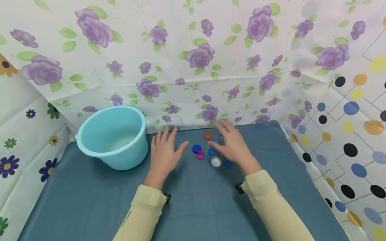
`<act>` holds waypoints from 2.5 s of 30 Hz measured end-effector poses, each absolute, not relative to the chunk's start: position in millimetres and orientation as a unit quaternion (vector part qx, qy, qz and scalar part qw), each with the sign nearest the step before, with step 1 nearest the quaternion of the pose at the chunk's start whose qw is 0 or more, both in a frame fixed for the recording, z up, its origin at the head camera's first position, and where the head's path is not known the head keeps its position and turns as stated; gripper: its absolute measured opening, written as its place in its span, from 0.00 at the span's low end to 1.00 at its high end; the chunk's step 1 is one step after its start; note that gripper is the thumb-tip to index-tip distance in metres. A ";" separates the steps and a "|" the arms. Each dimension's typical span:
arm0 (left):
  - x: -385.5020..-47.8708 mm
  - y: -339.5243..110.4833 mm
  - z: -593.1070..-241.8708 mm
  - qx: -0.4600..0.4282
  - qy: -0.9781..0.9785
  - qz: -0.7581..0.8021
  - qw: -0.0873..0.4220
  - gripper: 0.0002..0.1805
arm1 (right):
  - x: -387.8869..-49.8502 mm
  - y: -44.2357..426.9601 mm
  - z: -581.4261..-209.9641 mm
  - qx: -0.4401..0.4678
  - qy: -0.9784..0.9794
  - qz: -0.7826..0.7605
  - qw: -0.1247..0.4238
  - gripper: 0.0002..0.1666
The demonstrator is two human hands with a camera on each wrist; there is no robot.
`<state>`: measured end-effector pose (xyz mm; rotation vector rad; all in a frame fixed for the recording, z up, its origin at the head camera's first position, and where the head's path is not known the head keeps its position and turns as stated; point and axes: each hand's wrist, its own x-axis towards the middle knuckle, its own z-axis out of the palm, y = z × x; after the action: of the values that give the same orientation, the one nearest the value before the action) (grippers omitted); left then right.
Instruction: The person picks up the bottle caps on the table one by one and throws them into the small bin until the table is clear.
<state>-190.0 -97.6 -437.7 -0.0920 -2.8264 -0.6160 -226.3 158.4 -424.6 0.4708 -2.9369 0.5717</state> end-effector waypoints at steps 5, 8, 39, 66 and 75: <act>-187.3 -100.3 -437.0 -0.048 -0.961 -0.225 0.153 0.37 | -226.5 160.1 -423.9 0.171 -0.955 0.227 0.080 0.42; -185.6 -102.0 -437.8 -0.053 -0.957 -0.233 0.162 0.34 | -225.5 160.2 -424.1 0.172 -0.950 0.244 0.091 0.39; -148.2 -137.3 -383.8 -0.074 -0.931 -0.293 0.204 0.25 | -236.3 169.4 -407.1 0.179 -0.929 0.300 0.121 0.33; -137.4 -304.7 -358.5 0.217 -0.865 -0.333 0.308 0.20 | -253.0 209.1 -382.9 0.097 -0.918 0.369 0.107 0.34; -136.2 -322.2 -372.3 0.253 -0.851 -0.356 0.292 0.19 | -256.5 218.4 -389.4 0.082 -0.922 0.364 0.105 0.34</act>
<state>-136.2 -322.2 -372.3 0.6744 -2.2683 -0.9482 -256.5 218.4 -389.4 0.2413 -2.7171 1.0733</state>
